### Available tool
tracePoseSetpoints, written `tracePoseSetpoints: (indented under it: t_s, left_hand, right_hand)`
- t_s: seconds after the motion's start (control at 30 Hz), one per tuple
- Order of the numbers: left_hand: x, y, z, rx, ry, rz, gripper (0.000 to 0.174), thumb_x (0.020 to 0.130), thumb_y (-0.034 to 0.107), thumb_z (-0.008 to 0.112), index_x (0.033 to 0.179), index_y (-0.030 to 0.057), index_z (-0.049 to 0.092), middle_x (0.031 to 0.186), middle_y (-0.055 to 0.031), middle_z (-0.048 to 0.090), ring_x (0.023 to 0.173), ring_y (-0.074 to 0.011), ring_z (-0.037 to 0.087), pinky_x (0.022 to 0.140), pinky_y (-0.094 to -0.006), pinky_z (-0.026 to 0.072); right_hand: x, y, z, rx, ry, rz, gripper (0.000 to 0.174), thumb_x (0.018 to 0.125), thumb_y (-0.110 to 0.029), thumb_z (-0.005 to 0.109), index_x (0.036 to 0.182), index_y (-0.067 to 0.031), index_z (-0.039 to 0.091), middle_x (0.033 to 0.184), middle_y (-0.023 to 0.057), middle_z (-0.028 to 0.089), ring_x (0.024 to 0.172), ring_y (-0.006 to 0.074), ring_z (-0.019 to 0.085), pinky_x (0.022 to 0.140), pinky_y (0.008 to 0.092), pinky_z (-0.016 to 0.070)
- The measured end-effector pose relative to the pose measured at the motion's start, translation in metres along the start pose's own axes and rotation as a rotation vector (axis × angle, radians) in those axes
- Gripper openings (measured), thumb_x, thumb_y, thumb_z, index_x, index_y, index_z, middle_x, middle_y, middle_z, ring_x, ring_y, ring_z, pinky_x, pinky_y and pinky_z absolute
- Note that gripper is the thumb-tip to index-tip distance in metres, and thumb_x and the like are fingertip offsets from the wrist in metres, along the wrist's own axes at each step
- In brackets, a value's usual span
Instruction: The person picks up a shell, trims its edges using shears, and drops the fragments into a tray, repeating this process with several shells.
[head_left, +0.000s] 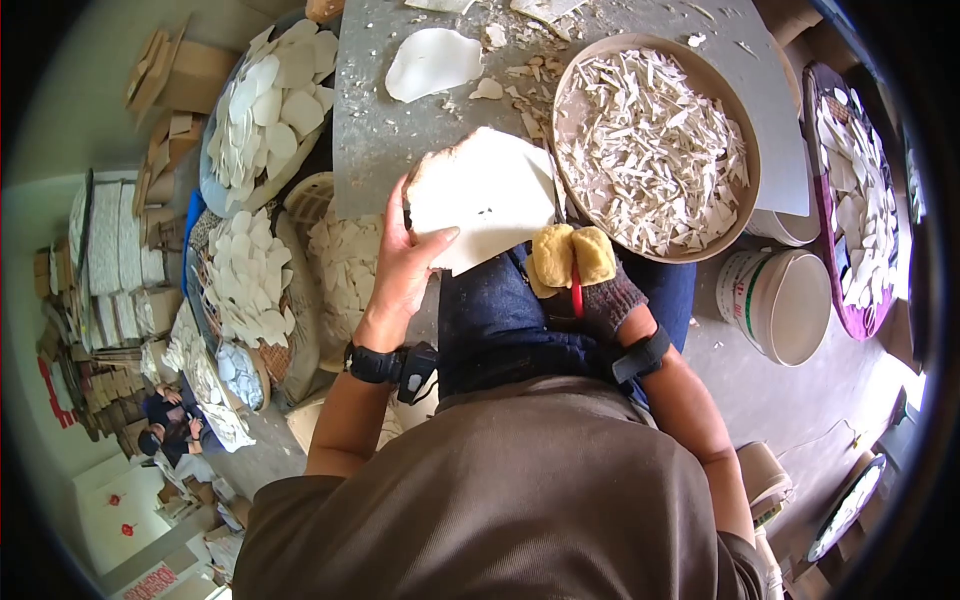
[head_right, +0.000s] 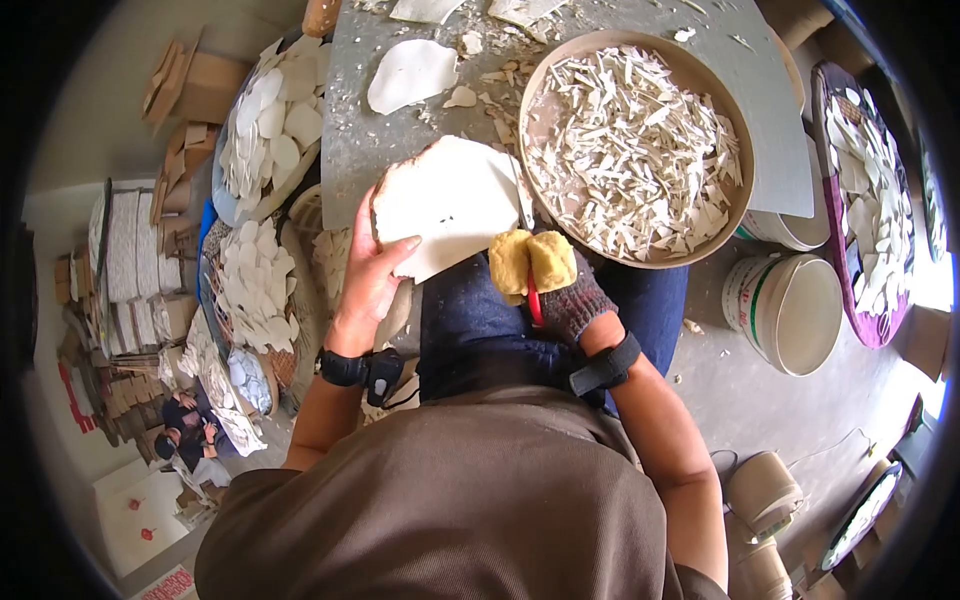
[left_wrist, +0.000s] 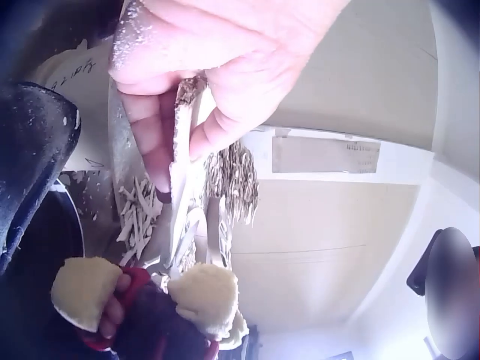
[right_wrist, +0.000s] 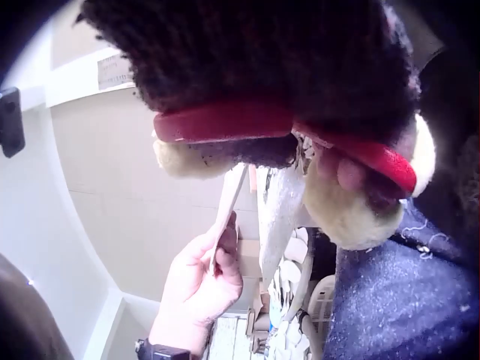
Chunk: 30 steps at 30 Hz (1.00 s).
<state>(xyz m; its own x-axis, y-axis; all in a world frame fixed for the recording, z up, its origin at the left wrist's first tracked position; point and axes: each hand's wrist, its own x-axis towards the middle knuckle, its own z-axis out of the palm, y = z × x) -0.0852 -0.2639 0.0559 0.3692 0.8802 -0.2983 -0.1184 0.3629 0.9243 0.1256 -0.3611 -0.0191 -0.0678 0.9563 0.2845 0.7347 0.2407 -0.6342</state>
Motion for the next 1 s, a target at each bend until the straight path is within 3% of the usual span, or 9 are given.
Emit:
tracePoseSetpoints:
  t_s: [0.13, 0.17, 0.4, 0.53, 0.6, 0.7, 0.8, 0.87, 1.0]
  left_hand:
    - [0.001, -0.002, -0.001, -0.027, 0.009, -0.023, 0.081, 0.076, -0.007, 0.062, 0.143, 0.0115, 0.02, 0.126, -0.0086, 0.048, 0.108, -0.0158, 0.053, 0.079, -0.0265, 0.0515]
    - [0.002, -0.004, -0.001, -0.034, 0.011, -0.013, 0.081, 0.076, -0.008, 0.062, 0.143, 0.0115, 0.02, 0.127, -0.0088, 0.047, 0.108, -0.0163, 0.054, 0.08, -0.0272, 0.0513]
    - [0.01, -0.001, -0.008, -0.024, -0.038, 0.032, 0.082, 0.074, -0.009, 0.062, 0.143, 0.0078, 0.02, 0.131, -0.0108, 0.044, 0.117, -0.0193, 0.048, 0.094, -0.031, 0.0443]
    - [0.015, 0.013, -0.008, 0.067, -0.121, 0.065, 0.082, 0.074, -0.008, 0.062, 0.143, 0.006, 0.02, 0.133, -0.0127, 0.042, 0.118, -0.0193, 0.047, 0.097, -0.0312, 0.0414]
    - [0.017, 0.018, -0.011, 0.084, -0.147, 0.017, 0.08, 0.075, -0.007, 0.062, 0.142, 0.005, 0.02, 0.132, -0.0134, 0.043, 0.117, -0.0188, 0.048, 0.096, -0.0308, 0.0419]
    - [0.021, 0.019, -0.013, 0.06, -0.064, 0.005, 0.073, 0.077, -0.004, 0.062, 0.14, 0.0036, 0.026, 0.126, -0.0127, 0.049, 0.113, -0.019, 0.051, 0.095, -0.0316, 0.0436]
    - [0.026, -0.007, -0.004, -0.235, 0.181, 0.235, 0.058, 0.08, -0.001, 0.061, 0.133, 0.0028, 0.037, 0.118, -0.011, 0.055, 0.107, -0.0192, 0.055, 0.091, -0.0322, 0.0465]
    - [0.02, -0.022, 0.017, -0.396, 0.335, 0.192, 0.045, 0.082, 0.001, 0.061, 0.124, 0.0034, 0.045, 0.114, -0.0093, 0.056, 0.103, -0.0194, 0.057, 0.088, -0.0326, 0.0479]
    - [0.016, -0.028, 0.055, -0.532, 0.279, 0.061, 0.035, 0.084, 0.006, 0.062, 0.117, 0.0041, 0.051, 0.111, -0.0072, 0.058, 0.101, -0.0175, 0.057, 0.086, -0.0335, 0.049]
  right_hand:
    - [-0.006, -0.004, -0.009, 0.029, 0.09, -0.089, 0.021, 0.071, -0.013, 0.062, 0.09, -0.004, 0.062, 0.083, 0.0145, 0.062, 0.078, 0.0336, 0.059, 0.069, 0.0406, 0.0473]
    - [-0.007, -0.004, -0.011, 0.161, 0.07, 0.041, 0.022, 0.071, -0.015, 0.063, 0.09, -0.004, 0.062, 0.083, 0.0143, 0.062, 0.079, 0.0335, 0.059, 0.069, 0.0403, 0.0474]
    - [-0.015, 0.006, 0.001, 0.228, 0.06, 0.06, 0.023, 0.071, -0.017, 0.065, 0.091, -0.0043, 0.062, 0.083, 0.0132, 0.062, 0.08, 0.0326, 0.059, 0.068, 0.0401, 0.0468]
    - [-0.018, 0.015, 0.014, -0.062, -0.072, -0.066, 0.03, 0.081, -0.013, 0.058, 0.11, -0.0048, 0.057, 0.105, 0.0104, 0.061, 0.098, 0.0269, 0.058, 0.083, 0.0382, 0.0458]
    - [-0.022, 0.022, 0.017, 0.036, -0.147, -0.017, 0.029, 0.082, -0.011, 0.056, 0.111, -0.0046, 0.057, 0.107, 0.01, 0.062, 0.101, 0.0254, 0.058, 0.085, 0.0369, 0.0457]
    - [-0.021, 0.019, 0.022, 0.602, -0.054, 0.24, 0.028, 0.082, -0.01, 0.055, 0.11, -0.0044, 0.058, 0.106, 0.0104, 0.062, 0.101, 0.0253, 0.058, 0.086, 0.0363, 0.0458]
    - [-0.011, 0.006, 0.009, 0.053, -0.028, -0.009, 0.029, 0.078, -0.011, 0.059, 0.107, -0.0049, 0.06, 0.103, 0.0144, 0.063, 0.095, 0.0294, 0.06, 0.083, 0.0374, 0.0469]
    - [-0.002, -0.006, -0.002, 0.253, 0.034, 0.01, 0.029, 0.076, -0.013, 0.062, 0.104, -0.0047, 0.062, 0.099, 0.014, 0.064, 0.091, 0.031, 0.06, 0.08, 0.0373, 0.048]
    - [0.005, -0.015, -0.013, 0.357, 0.043, 0.11, 0.027, 0.073, -0.013, 0.063, 0.098, -0.0029, 0.063, 0.088, 0.0141, 0.064, 0.084, 0.0334, 0.061, 0.075, 0.0393, 0.0485]
